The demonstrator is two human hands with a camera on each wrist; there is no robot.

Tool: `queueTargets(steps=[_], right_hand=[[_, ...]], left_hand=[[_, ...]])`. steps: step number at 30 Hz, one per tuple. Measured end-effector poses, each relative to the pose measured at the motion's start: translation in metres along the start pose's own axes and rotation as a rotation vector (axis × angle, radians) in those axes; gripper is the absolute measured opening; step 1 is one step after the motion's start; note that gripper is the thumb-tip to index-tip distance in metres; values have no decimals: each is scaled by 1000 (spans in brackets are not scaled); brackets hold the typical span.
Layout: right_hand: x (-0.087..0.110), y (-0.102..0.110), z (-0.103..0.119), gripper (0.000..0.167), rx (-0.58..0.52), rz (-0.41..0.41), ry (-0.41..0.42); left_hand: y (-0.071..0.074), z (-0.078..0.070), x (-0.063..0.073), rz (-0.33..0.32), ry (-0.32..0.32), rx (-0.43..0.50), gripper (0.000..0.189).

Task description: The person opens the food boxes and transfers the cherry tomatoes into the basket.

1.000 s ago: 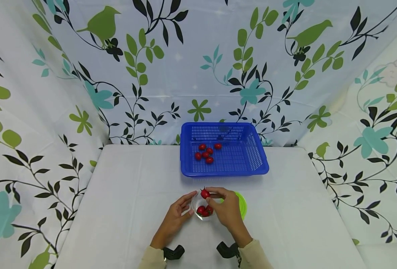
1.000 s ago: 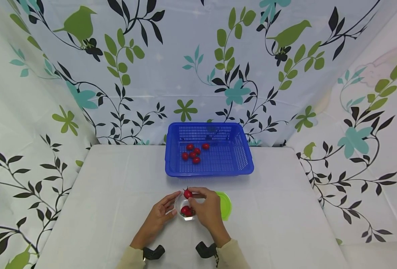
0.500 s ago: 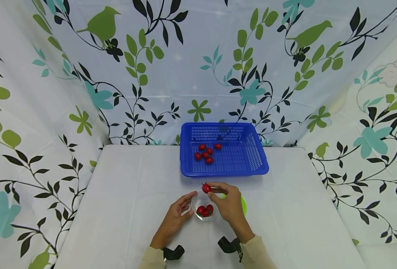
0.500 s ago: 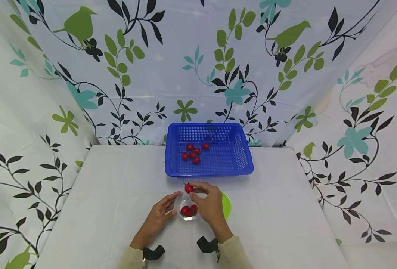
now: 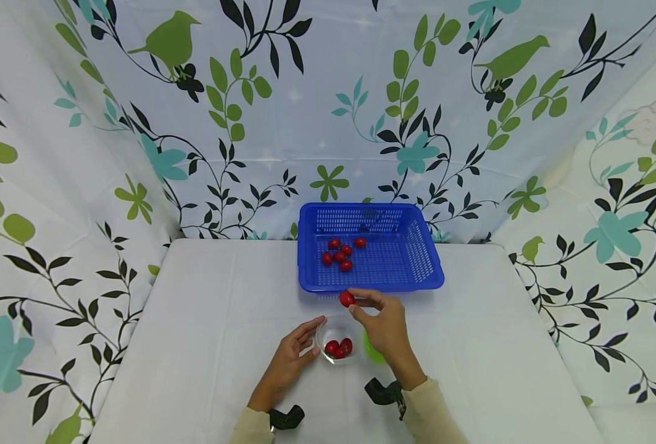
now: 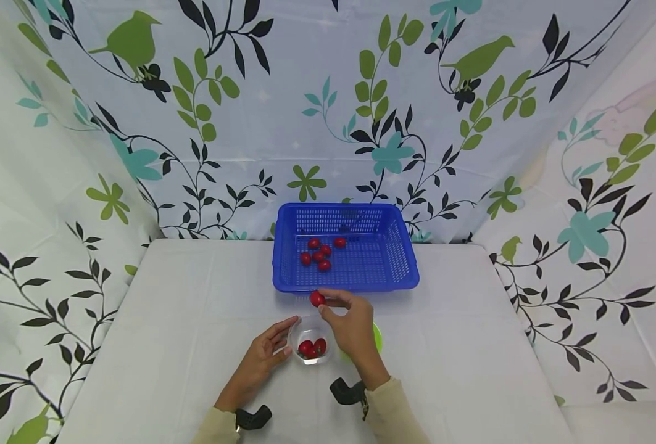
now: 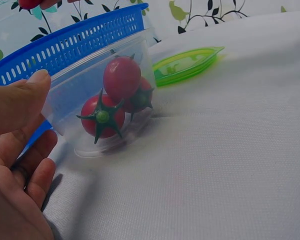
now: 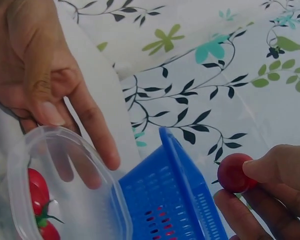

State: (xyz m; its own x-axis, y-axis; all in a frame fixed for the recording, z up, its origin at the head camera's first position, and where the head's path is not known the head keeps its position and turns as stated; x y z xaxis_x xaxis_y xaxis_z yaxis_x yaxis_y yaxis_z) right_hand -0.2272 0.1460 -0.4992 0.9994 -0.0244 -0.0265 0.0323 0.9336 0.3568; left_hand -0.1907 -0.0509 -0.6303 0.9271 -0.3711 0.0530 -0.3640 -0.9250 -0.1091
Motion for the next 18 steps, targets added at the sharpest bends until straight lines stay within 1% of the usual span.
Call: queueTargets(steps=[7,12,18], right_hand=[[-14,6,1,27,-2,7,-37],[-23,11,4,28,-17,20,-32],[-35,16,4,28,-26,17,-15]], left_hand=[[0,0,1,5,-18,3,58],[1,3,0,2,-12,-5,58],[1,2,1,7,-23,-7,58]])
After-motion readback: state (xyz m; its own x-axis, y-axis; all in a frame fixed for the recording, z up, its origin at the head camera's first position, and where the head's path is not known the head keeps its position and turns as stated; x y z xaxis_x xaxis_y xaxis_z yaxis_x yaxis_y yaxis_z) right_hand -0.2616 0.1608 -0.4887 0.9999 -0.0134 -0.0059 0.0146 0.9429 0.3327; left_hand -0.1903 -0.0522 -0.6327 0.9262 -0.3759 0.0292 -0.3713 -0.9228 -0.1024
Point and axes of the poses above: each hand's wrist, its own x-axis away from the middle knuckle, its own y-axis out of the back of the hand, z = x × y, the point moved 9 cm from there along -x, towards the middle knuckle
